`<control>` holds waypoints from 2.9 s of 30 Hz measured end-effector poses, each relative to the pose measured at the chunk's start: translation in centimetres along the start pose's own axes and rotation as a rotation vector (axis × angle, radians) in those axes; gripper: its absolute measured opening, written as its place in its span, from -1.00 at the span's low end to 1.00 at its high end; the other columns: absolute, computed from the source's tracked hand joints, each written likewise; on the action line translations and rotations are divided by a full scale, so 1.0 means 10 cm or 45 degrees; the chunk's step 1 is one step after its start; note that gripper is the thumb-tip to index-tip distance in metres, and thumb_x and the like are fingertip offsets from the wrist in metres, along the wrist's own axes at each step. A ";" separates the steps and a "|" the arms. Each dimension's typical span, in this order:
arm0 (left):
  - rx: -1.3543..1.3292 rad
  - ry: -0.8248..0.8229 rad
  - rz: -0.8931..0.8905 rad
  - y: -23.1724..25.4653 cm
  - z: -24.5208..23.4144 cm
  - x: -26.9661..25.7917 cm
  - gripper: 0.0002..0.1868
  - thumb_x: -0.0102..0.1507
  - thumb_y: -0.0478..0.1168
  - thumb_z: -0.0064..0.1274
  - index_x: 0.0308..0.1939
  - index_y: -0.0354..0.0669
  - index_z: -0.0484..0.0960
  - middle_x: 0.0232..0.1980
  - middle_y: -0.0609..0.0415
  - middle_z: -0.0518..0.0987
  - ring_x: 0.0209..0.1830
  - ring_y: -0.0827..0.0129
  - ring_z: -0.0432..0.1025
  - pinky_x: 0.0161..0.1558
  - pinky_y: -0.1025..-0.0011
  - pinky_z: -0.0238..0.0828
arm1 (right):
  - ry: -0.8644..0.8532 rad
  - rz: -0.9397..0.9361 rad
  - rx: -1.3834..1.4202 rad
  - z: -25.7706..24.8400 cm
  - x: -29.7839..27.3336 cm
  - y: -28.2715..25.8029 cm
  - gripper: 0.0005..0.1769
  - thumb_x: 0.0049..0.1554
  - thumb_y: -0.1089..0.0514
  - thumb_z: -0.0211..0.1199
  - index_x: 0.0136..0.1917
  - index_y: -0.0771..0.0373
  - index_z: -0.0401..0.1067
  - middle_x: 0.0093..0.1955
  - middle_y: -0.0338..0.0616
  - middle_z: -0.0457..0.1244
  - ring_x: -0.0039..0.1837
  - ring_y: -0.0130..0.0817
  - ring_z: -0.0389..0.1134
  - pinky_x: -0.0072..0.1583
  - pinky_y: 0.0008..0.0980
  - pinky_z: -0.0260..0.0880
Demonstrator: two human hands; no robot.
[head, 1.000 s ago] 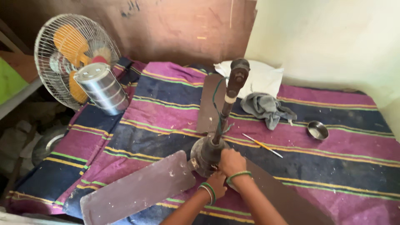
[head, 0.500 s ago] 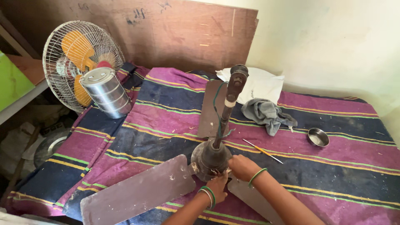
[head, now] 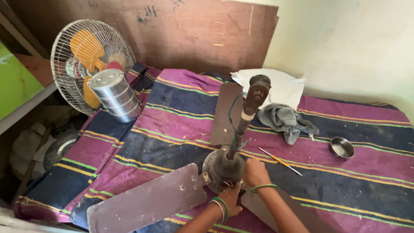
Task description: The person uses a screwdriver to loosen and remove screws from the central hub of a ceiling fan lying on a bed. They then remove a small metal cap from the fan shaft and wipe it with a cloth before reattaching it to the shaft.
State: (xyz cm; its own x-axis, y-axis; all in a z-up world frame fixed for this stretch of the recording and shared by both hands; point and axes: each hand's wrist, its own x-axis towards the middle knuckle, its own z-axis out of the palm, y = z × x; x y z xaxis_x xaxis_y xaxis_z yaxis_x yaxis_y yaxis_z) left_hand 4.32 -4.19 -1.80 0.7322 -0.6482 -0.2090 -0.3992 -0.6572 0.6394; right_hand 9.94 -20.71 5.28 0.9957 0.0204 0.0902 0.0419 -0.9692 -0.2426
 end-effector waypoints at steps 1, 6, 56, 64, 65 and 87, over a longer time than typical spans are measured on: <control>0.024 -0.020 0.003 0.01 -0.02 0.02 0.19 0.15 -0.11 0.29 0.59 -0.39 -0.23 0.48 -0.54 0.19 0.51 -0.27 0.13 0.46 0.09 0.07 | 0.015 0.048 0.008 0.00 0.01 -0.02 -0.89 -0.01 0.28 0.23 -0.22 0.40 0.47 -0.08 0.36 0.34 0.03 0.31 0.40 0.08 0.14 0.44; 0.060 -0.104 -0.083 0.06 -0.09 -0.01 0.16 0.16 -0.11 0.23 0.62 -0.33 -0.23 0.44 -0.51 0.28 0.45 -0.25 0.23 0.41 0.11 0.20 | 0.022 0.275 0.093 -0.08 -0.04 -0.17 -0.85 -0.03 0.28 0.25 -0.17 0.41 0.48 -0.04 0.36 0.33 0.07 0.33 0.39 0.05 0.14 0.46; -0.018 0.387 0.008 0.34 -0.09 0.05 -0.62 0.34 -0.21 0.00 0.24 -0.17 0.43 -0.03 -0.34 0.60 -0.04 -0.28 0.49 0.04 -0.09 0.39 | -0.100 0.354 0.069 -0.47 -0.84 -0.27 -0.73 0.00 0.04 0.40 -0.05 0.18 0.63 -0.01 0.18 0.39 0.09 0.19 0.44 0.11 0.02 0.48; 0.278 1.236 0.123 -0.83 -0.42 -0.93 -0.46 0.16 -0.35 0.07 0.24 -0.33 0.42 0.22 -0.38 0.46 0.28 -0.26 0.33 0.27 -0.03 0.28 | -0.026 0.826 1.222 -0.31 -1.49 0.10 -0.55 0.25 -0.16 0.19 0.05 0.29 0.53 -0.33 0.05 0.29 -0.37 -0.17 0.25 -0.31 -0.11 0.20; 0.221 1.188 -0.185 -1.03 -0.50 -0.96 -0.44 0.16 -0.29 0.11 0.25 -0.29 0.41 0.22 -0.33 0.45 0.26 -0.22 0.33 0.24 -0.02 0.28 | -0.076 0.870 1.235 -0.24 -1.54 0.13 -0.55 0.26 -0.18 0.12 0.08 0.25 0.44 -0.35 0.00 0.28 -0.39 -0.21 0.23 -0.33 -0.15 0.19; 0.136 0.704 -1.029 -2.05 -1.22 -0.95 -0.55 0.25 0.19 0.13 -0.10 -0.10 0.76 -0.02 -0.19 0.67 0.10 -0.07 0.54 0.16 0.04 0.35 | -0.318 0.892 1.453 0.47 -1.88 -0.18 -0.63 0.26 -0.08 0.09 0.09 0.27 0.33 -0.43 -0.09 0.26 -0.49 -0.34 0.24 -0.46 -0.34 0.21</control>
State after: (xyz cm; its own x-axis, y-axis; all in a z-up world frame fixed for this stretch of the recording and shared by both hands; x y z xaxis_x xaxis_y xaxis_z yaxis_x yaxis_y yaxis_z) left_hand 12.28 20.07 -3.88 0.9509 0.2647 -0.1606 0.3071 -0.8722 0.3807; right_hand -8.46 -18.17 -0.51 0.8193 -0.2263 -0.5268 -0.5510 -0.0563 -0.8326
